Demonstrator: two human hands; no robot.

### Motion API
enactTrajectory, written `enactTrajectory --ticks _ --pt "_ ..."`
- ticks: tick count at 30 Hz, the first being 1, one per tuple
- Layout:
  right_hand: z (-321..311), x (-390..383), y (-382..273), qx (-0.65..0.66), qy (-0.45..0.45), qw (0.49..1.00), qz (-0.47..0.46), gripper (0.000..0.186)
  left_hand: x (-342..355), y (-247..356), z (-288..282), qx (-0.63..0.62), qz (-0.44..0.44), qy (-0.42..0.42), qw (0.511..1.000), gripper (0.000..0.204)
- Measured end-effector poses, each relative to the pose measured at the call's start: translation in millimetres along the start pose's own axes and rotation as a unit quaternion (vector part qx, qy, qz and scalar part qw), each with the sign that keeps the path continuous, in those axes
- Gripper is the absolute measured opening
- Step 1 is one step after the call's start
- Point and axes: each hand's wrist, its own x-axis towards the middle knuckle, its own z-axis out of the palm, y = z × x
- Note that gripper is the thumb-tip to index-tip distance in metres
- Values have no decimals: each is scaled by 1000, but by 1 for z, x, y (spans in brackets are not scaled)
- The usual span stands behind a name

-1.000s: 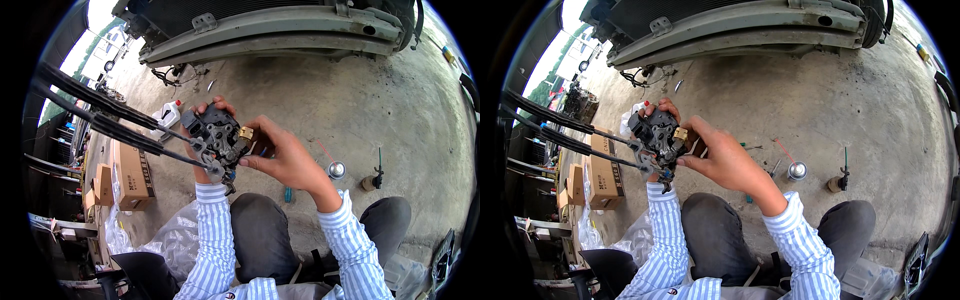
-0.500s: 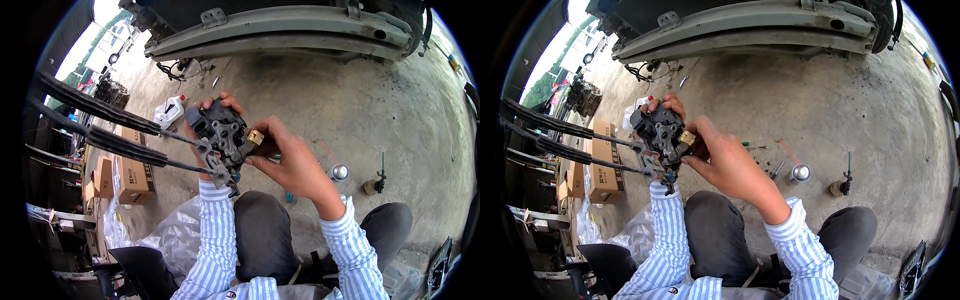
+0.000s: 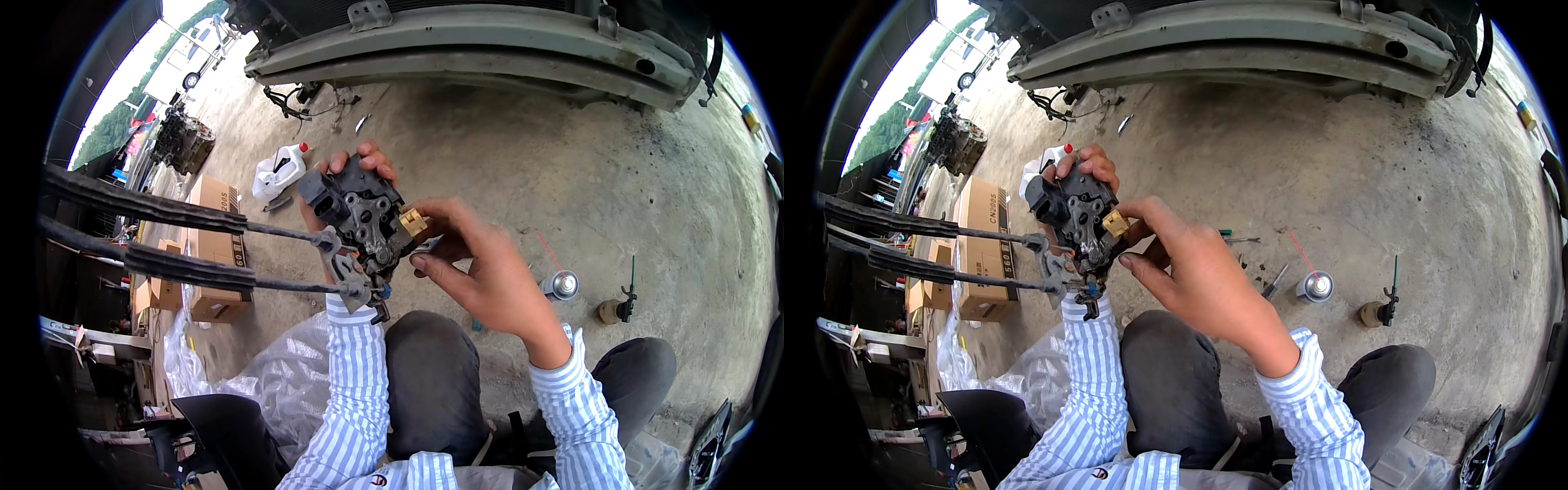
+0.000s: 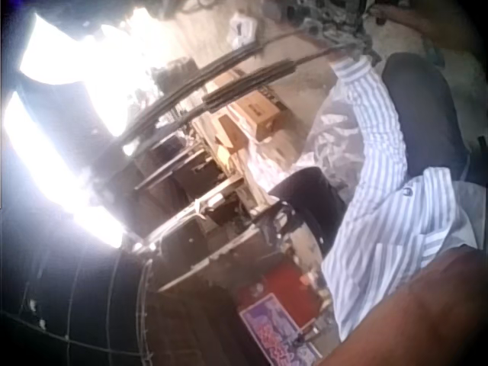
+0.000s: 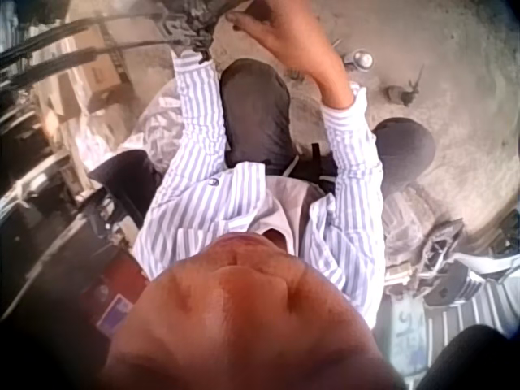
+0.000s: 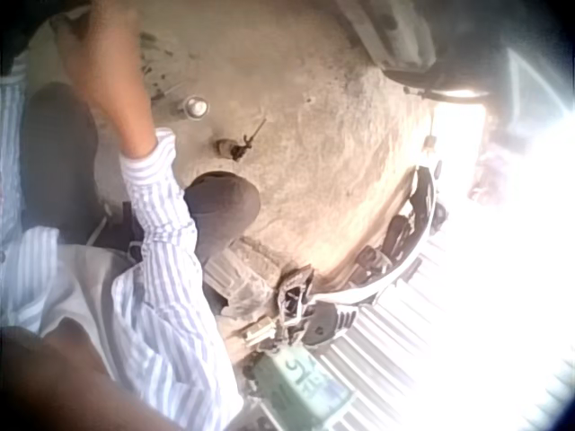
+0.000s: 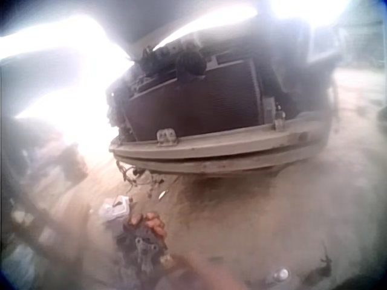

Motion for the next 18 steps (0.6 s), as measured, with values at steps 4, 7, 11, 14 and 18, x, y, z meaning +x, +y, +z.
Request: enactTrajectory --ticks 4,7,11,14,18 --pt "8 2 -1 -28 15 999 -28 44 -2 5 1 16 13 -6 1000 24" --pt "14 -4 12 -47 57 995 -61 42 0 -1 0 18 9 -11 1000 24" --pt "17 -1 9 -59 56 994 -73 43 -1 5 0 20 16 -7 1000 23" --pt "15 -2 4 -68 44 994 -73 44 -1 4 -2 12 -1 -20 1000 23" --pt "12 -1 2 -60 31 996 -66 45 -1 2 3 -4 -21 -38 999 23"
